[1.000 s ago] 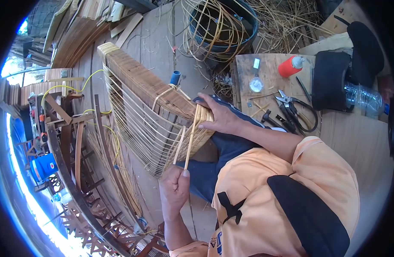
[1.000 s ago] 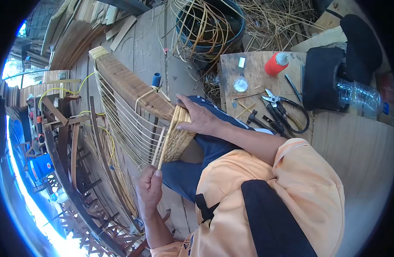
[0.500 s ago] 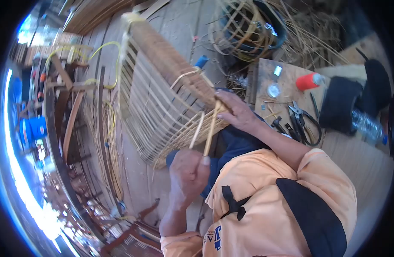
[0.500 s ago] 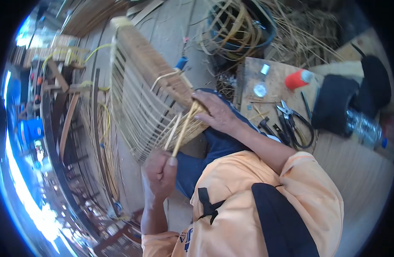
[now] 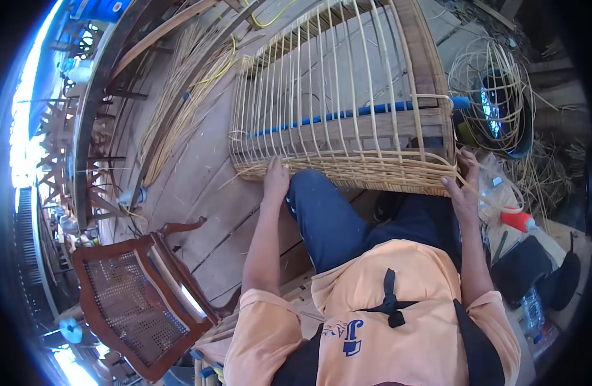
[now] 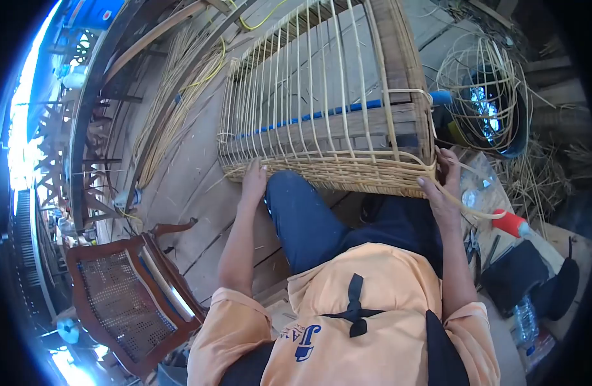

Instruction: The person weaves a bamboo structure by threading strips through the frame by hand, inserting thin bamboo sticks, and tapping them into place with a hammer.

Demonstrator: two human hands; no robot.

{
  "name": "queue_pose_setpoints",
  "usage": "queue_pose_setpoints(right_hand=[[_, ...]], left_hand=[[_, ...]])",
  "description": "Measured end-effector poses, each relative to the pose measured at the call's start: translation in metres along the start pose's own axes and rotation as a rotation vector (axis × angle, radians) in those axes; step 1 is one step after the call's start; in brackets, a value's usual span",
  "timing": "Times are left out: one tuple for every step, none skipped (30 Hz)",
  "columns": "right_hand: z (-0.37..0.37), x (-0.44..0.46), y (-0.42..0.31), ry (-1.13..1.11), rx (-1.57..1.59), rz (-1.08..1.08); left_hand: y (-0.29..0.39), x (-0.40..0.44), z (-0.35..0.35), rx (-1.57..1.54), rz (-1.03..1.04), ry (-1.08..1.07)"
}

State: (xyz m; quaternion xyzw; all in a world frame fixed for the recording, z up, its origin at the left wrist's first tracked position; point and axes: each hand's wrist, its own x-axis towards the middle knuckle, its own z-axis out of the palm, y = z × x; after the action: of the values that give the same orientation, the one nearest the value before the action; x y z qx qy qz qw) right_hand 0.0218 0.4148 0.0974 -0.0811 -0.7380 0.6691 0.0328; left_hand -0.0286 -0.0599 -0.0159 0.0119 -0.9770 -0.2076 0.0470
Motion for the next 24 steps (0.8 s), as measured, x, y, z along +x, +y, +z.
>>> queue_pose_setpoints(right_hand=[[0.000, -0.001, -0.001, 0.000, -0.002, -0.001], [0.001, -0.001, -0.002, 0.000, -0.017, -0.004], [0.000, 0.000, -0.003, 0.003, -0.039, 0.000], [0.000, 0.000, -0.005, 0.006, -0.062, 0.004], [0.000, 0.000, -0.007, 0.008, -0.082, 0.001], [-0.001, -0.001, -0.008, 0.009, -0.105, 0.014], [-0.001, 0.000, -0.008, 0.009, -0.127, 0.028], [0.000, 0.000, -0.007, 0.010, -0.144, 0.027], [0.000, 0.001, -0.004, 0.013, -0.141, 0.036], [-0.003, 0.001, -0.002, 0.022, -0.143, 0.048], [-0.004, 0.002, -0.001, 0.034, -0.203, 0.059], [-0.006, 0.002, -0.003, 0.020, -0.271, 0.092], [-0.007, 0.003, 0.006, 0.042, -0.222, 0.033], [-0.003, 0.002, -0.011, 0.031, -0.293, 0.065], [0.002, 0.001, -0.019, 0.058, -0.220, 0.134], [-0.003, 0.003, -0.012, 0.037, -0.179, 0.129], [-0.006, 0.002, -0.006, 0.023, -0.116, 0.126], [-0.006, 0.004, -0.004, 0.006, -0.042, 0.120], [-0.005, 0.005, -0.007, 0.024, -0.053, 0.116], [-0.006, 0.004, -0.010, 0.001, -0.136, 0.100], [-0.007, 0.004, -0.012, -0.020, -0.218, 0.085], [-0.007, 0.003, -0.012, -0.005, -0.226, 0.092], [-0.006, 0.003, -0.012, -0.022, -0.175, 0.116], [-0.006, 0.003, -0.014, -0.043, -0.126, 0.140]], left_hand=[[-0.003, 0.003, 0.007, 0.058, -0.003, 0.012], [-0.006, 0.006, 0.014, 0.113, -0.003, 0.021], [-0.011, 0.009, 0.019, 0.095, -0.005, 0.023], [-0.011, 0.013, 0.014, 0.134, -0.025, -0.045], [-0.009, 0.018, 0.010, 0.170, -0.043, -0.113], [-0.007, 0.023, 0.007, 0.149, -0.044, -0.115], [-0.007, 0.030, 0.003, 0.205, -0.041, -0.169], [-0.012, 0.036, 0.003, 0.263, -0.036, -0.225], [-0.021, 0.042, 0.012, 0.255, -0.102, -0.207], [-0.024, 0.042, 0.016, 0.245, -0.141, -0.202], [-0.025, 0.042, 0.020, 0.230, -0.170, -0.205], [-0.027, 0.042, 0.023, 0.225, -0.244, -0.218], [-0.030, 0.041, 0.025, 0.220, -0.308, -0.240], [-0.031, 0.038, 0.028, 0.255, -0.305, -0.243], [-0.033, 0.044, 0.031, 0.271, -0.390, -0.261], [-0.049, 0.049, 0.032, 0.294, -0.392, -0.302], [-0.078, 0.052, 0.042, 0.343, -0.542, -0.319], [-0.074, 0.046, 0.015, 0.161, -0.626, -0.297], [-0.098, 0.042, 0.013, 0.308, -0.562, -0.300], [-0.124, 0.037, 0.011, 0.459, -0.496, -0.303], [-0.135, 0.032, 0.006, 0.491, -0.469, -0.323], [-0.142, 0.030, -0.002, 0.525, -0.443, -0.344], [-0.146, 0.031, -0.007, 0.541, -0.511, -0.334], [-0.150, 0.031, -0.010, 0.556, -0.582, -0.326]])
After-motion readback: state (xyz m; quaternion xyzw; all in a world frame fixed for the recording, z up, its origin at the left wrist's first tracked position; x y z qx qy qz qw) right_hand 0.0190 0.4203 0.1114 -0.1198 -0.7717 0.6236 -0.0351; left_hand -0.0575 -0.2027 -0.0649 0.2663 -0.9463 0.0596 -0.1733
